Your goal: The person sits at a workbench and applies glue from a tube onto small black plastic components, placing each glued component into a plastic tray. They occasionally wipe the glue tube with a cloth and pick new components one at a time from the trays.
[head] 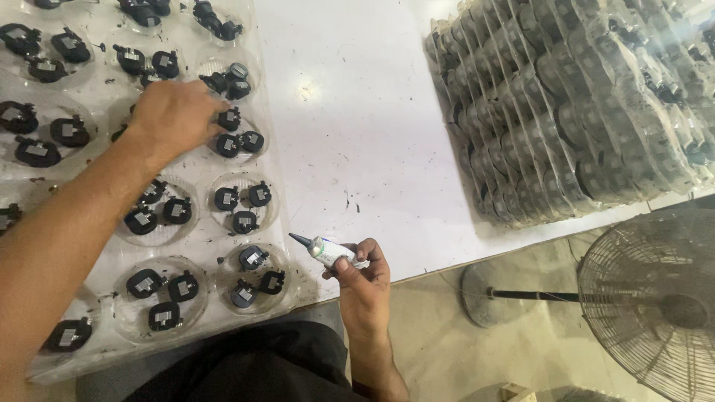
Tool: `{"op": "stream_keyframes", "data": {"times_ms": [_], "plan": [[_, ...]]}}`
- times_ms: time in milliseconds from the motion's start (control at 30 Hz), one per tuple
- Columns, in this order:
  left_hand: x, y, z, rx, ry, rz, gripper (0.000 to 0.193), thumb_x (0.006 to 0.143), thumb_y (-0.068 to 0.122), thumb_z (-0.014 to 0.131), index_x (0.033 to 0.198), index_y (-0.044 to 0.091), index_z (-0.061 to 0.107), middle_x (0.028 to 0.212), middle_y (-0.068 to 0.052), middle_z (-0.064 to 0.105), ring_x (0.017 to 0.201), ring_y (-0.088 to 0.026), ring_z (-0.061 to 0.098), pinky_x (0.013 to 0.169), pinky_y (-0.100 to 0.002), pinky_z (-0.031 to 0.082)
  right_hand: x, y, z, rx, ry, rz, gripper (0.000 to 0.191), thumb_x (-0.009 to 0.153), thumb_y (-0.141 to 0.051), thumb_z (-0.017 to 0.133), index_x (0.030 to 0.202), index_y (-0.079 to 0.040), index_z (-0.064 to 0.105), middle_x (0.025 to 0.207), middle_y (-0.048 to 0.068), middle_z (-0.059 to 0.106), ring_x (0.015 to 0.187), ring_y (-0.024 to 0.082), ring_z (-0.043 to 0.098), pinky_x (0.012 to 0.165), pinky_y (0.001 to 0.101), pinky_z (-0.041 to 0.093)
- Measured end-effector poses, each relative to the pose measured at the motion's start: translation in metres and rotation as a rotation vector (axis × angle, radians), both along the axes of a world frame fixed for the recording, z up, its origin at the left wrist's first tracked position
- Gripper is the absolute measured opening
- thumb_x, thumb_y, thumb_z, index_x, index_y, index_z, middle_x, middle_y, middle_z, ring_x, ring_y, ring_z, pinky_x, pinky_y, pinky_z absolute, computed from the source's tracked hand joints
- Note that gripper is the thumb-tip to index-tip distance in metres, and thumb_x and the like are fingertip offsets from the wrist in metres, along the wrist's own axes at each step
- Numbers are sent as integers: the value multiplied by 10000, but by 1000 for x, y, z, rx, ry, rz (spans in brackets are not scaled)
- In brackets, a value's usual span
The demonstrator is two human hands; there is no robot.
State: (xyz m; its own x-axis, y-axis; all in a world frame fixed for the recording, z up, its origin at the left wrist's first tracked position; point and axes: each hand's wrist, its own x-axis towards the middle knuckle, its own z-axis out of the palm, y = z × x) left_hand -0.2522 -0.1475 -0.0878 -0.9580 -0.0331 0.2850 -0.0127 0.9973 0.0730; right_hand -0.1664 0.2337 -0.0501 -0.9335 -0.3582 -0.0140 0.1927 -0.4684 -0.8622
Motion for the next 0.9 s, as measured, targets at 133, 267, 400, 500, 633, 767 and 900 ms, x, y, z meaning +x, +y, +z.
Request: {"op": "stream_keyframes", "data": {"times_ms": [133,267,400,500,633,767,900], "plan": [[8,18,10,92,57,95,296,809,209,790,1102,173,772,976,-84,733,880,-281,738,771,-425,589,0,3,1,11,-5,-45,258,926,-5,717,978,-96,482,1036,177,701,902,263,691,801,383,560],[15,42,18,336,-233,276,496,670,399,897,1024,90,739,913,-145,760,855,-336,741,722,-452,598,1,4,2,10,73,-94,271,928,4,730,977,-96,484,1060,168,704,911,250,677,810,381,551],[10,51,18,323,-254,336,416,702,403,885,952,87,781,926,-163,771,864,-349,751,716,-446,610,2,3,4,-7,112,-81,271,930,17,732,985,-92,490,1069,182,707,884,255,665,817,379,543],[6,48,17,330,-272,336,441,684,407,902,945,73,781,922,-165,769,859,-341,750,720,-441,609,5,3,7,-12,129,-101,270,918,24,731,987,-91,496,1068,187,709,887,249,660,809,379,538],[12,47,19,396,-205,319,547,628,464,944,973,83,758,897,-155,759,847,-338,735,758,-444,591,6,1,9,0,122,-116,268,908,30,728,976,-87,497,1077,172,705,885,242,651,800,380,537],[26,53,37,443,-83,267,453,668,370,905,1016,121,759,885,-134,762,844,-317,736,772,-437,584,6,0,7,-24,158,-78,285,928,45,734,994,-88,491,1081,189,697,906,248,651,828,381,536],[73,68,61,947,110,210,371,739,209,851,1081,124,733,913,-100,779,803,-176,759,747,-305,585,5,3,5,32,300,-179,286,917,65,731,999,-72,494,1076,197,696,919,255,672,800,396,575]]}}
